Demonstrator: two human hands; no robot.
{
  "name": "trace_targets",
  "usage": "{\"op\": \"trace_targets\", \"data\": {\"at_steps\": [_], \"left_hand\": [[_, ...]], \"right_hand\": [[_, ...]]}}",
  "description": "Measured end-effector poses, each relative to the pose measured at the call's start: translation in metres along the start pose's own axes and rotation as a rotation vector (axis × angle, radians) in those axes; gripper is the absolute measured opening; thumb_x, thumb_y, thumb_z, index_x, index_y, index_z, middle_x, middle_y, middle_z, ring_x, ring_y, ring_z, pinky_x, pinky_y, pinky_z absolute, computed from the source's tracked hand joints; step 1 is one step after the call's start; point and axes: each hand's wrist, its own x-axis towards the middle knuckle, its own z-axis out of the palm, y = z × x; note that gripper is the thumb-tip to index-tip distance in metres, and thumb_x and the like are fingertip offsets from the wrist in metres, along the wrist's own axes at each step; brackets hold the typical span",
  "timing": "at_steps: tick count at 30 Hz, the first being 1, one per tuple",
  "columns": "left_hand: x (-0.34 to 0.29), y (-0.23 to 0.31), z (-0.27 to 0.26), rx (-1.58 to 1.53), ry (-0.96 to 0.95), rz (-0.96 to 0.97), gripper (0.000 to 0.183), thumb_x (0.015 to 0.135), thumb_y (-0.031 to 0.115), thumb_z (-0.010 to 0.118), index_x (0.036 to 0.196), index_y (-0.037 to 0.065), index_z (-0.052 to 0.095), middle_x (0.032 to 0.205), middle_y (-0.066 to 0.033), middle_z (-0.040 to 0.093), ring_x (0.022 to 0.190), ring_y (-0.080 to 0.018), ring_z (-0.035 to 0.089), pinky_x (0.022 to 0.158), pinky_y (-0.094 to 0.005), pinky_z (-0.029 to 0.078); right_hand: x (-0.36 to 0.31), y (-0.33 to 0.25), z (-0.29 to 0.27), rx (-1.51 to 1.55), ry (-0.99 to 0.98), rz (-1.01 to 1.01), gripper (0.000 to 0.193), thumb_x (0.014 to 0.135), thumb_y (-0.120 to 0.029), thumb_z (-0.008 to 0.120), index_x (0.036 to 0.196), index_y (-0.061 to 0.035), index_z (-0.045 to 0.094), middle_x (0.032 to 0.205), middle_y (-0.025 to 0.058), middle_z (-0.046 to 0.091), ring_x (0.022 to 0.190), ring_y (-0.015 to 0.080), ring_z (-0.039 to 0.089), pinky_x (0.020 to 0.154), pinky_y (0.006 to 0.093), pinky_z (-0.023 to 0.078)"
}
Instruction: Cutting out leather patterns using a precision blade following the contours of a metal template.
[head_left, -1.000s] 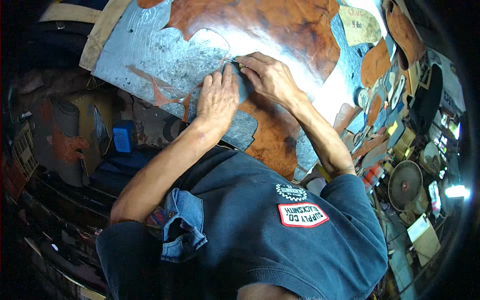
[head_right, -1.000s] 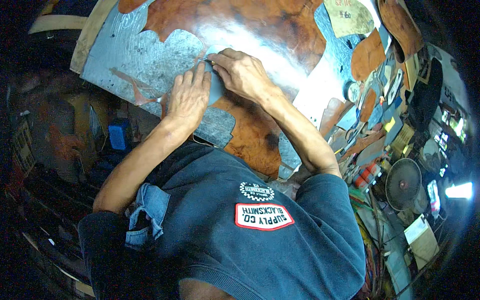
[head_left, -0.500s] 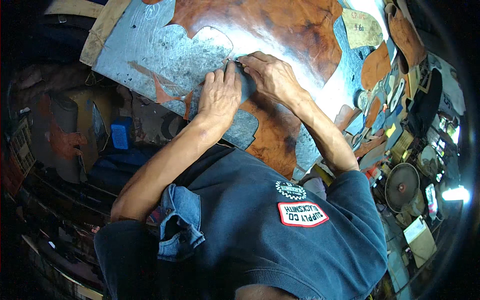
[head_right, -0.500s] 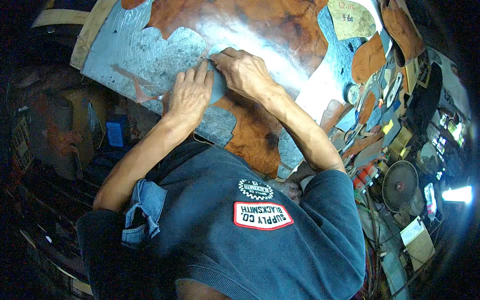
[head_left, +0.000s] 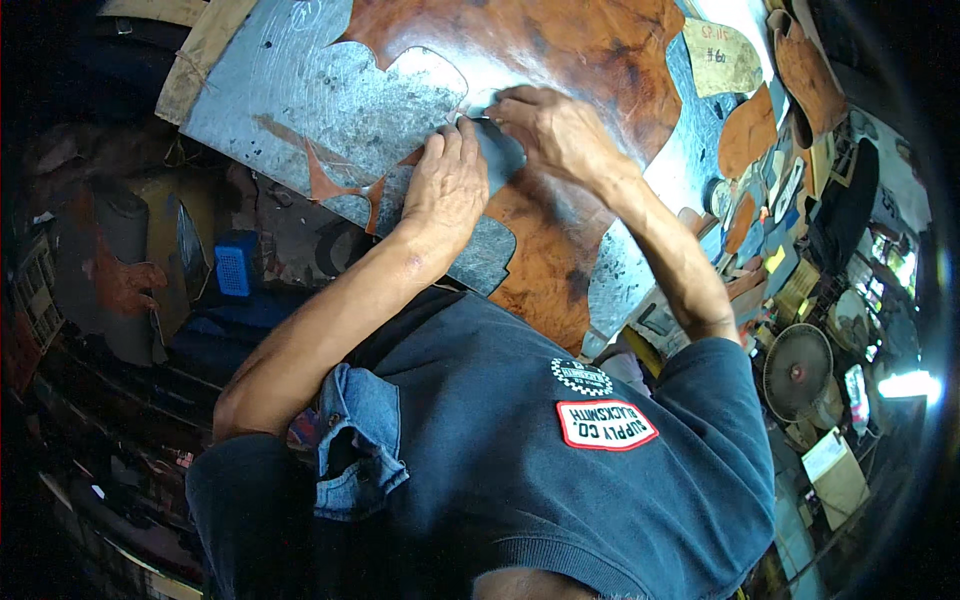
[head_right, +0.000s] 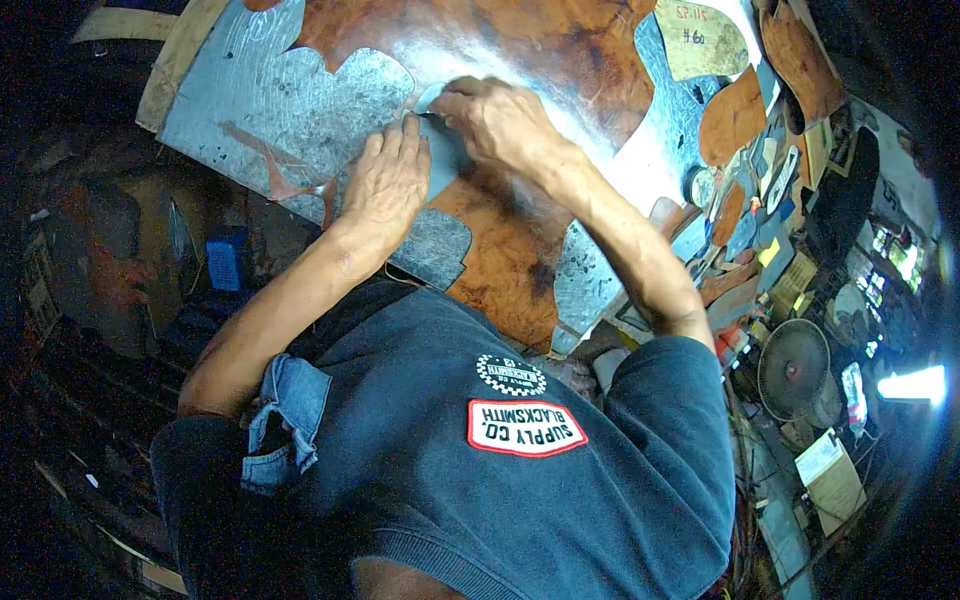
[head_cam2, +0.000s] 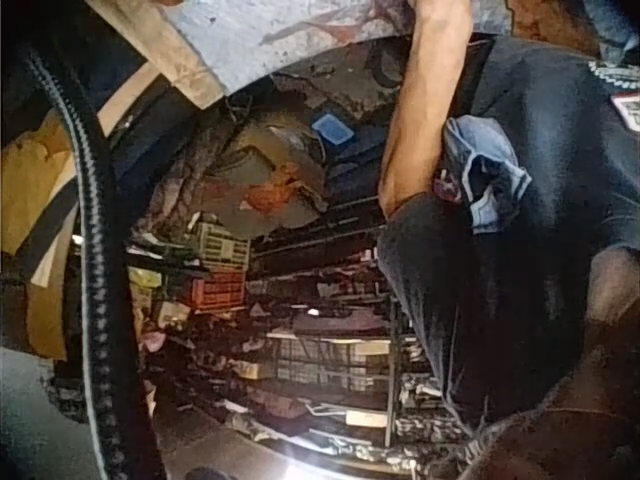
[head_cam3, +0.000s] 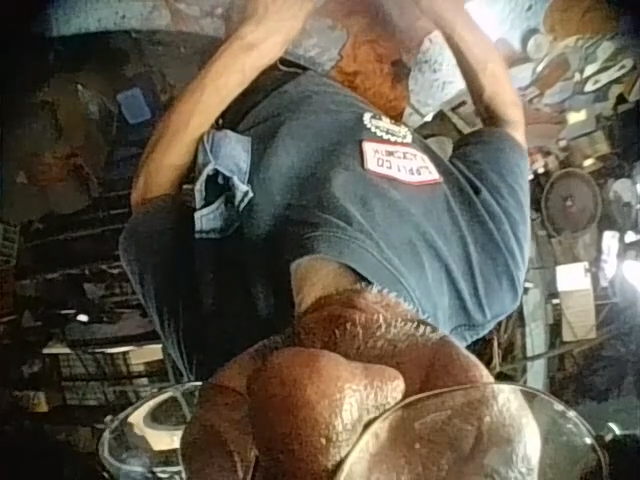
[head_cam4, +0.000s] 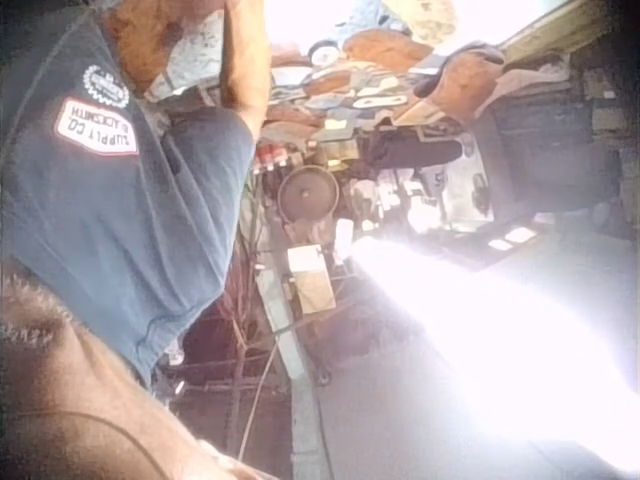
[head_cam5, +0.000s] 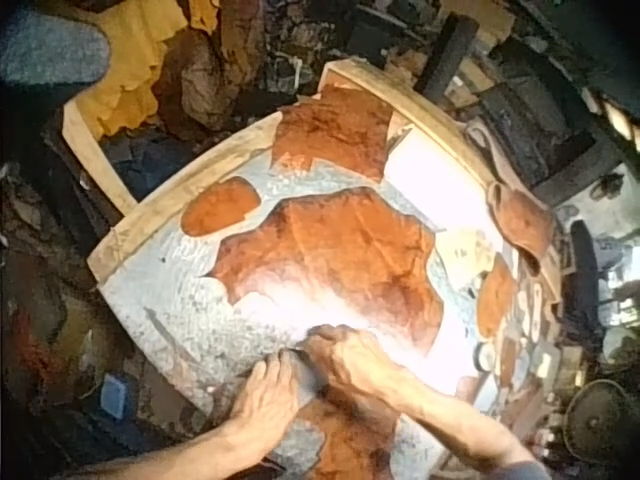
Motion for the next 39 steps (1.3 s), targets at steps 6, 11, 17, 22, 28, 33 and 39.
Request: {"op": "trace_targets", "data": {"at_steps": [6,11,17,22,28,33,39], "left_hand": [[0.001,0.002,-0.003,0.066,-0.128,0.035,0.041,0.091,0.019,0.054,0.126,0.0,0.061,0.144,-0.0214,0.044,0.125,-0.0321,0.046,0.099,-0.0395,0.033],[0.001,0.002,0.004,-0.015,0.004,-0.007,0.034,0.084,0.013,0.058,0.113,-0.004,0.063,0.135,-0.022,0.05,0.119,-0.0286,0.051,0.097,-0.0355,0.04],[0.002,0.004,0.0,0.009,-0.059,0.005,0.037,0.087,0.015,0.056,0.119,-0.004,0.062,0.14,-0.0232,0.047,0.121,-0.0311,0.049,0.097,-0.0375,0.039],[0.001,0.003,-0.004,0.012,-0.058,-0.001,0.038,0.085,0.013,0.057,0.118,-0.006,0.06,0.137,-0.0231,0.048,0.119,-0.029,0.05,0.096,-0.035,0.041],[0.003,0.004,-0.005,0.031,-0.075,0.009,0.041,0.084,0.014,0.058,0.12,-0.006,0.059,0.137,-0.0235,0.048,0.118,-0.0281,0.05,0.096,-0.0348,0.04],[0.003,0.004,-0.002,0.059,-0.102,0.016,0.041,0.09,0.018,0.054,0.125,-0.003,0.06,0.14,-0.0224,0.048,0.121,-0.0322,0.049,0.099,-0.0381,0.037],[0.004,0.004,-0.003,0.039,-0.098,0.017,0.043,0.09,0.018,0.055,0.126,-0.004,0.058,0.14,-0.0225,0.048,0.121,-0.0321,0.049,0.098,-0.0382,0.038]], "right_hand": [[0.046,0.036,-0.018,-0.142,-0.089,-0.309,0.023,0.088,-0.013,0.062,0.109,-0.017,0.071,0.124,0.0049,0.064,0.114,0.025,0.06,0.091,0.0386,0.052],[0.06,0.046,-0.02,-0.112,-0.154,-0.378,0.025,0.084,-0.01,0.065,0.107,-0.0173,0.072,0.125,0.0029,0.065,0.115,0.0248,0.059,0.099,0.038,0.048],[0.063,0.049,-0.026,-0.138,-0.189,-0.369,0.023,0.085,-0.013,0.065,0.107,-0.0169,0.072,0.125,0.0037,0.064,0.116,0.0261,0.059,0.099,0.0381,0.048],[0.058,0.049,-0.027,-0.089,-0.208,-0.285,0.025,0.086,-0.013,0.064,0.109,-0.0167,0.072,0.128,0.0045,0.062,0.116,0.0274,0.059,0.099,0.0378,0.048],[0.059,0.064,-0.026,-0.211,-0.159,-0.403,0.025,0.089,-0.014,0.062,0.112,-0.0158,0.071,0.127,0.004,0.064,0.119,0.0253,0.058,0.099,0.0368,0.048],[0.053,0.064,-0.024,-0.138,-0.181,-0.292,0.025,0.089,-0.015,0.062,0.112,-0.0144,0.07,0.125,0.0009,0.065,0.115,0.0242,0.06,0.097,0.0366,0.049],[0.052,0.067,-0.021,-0.081,-0.177,-0.294,0.026,0.088,-0.013,0.062,0.113,-0.0131,0.069,0.125,0.0016,0.065,0.114,0.0244,0.061,0.096,0.0379,0.05]]}}
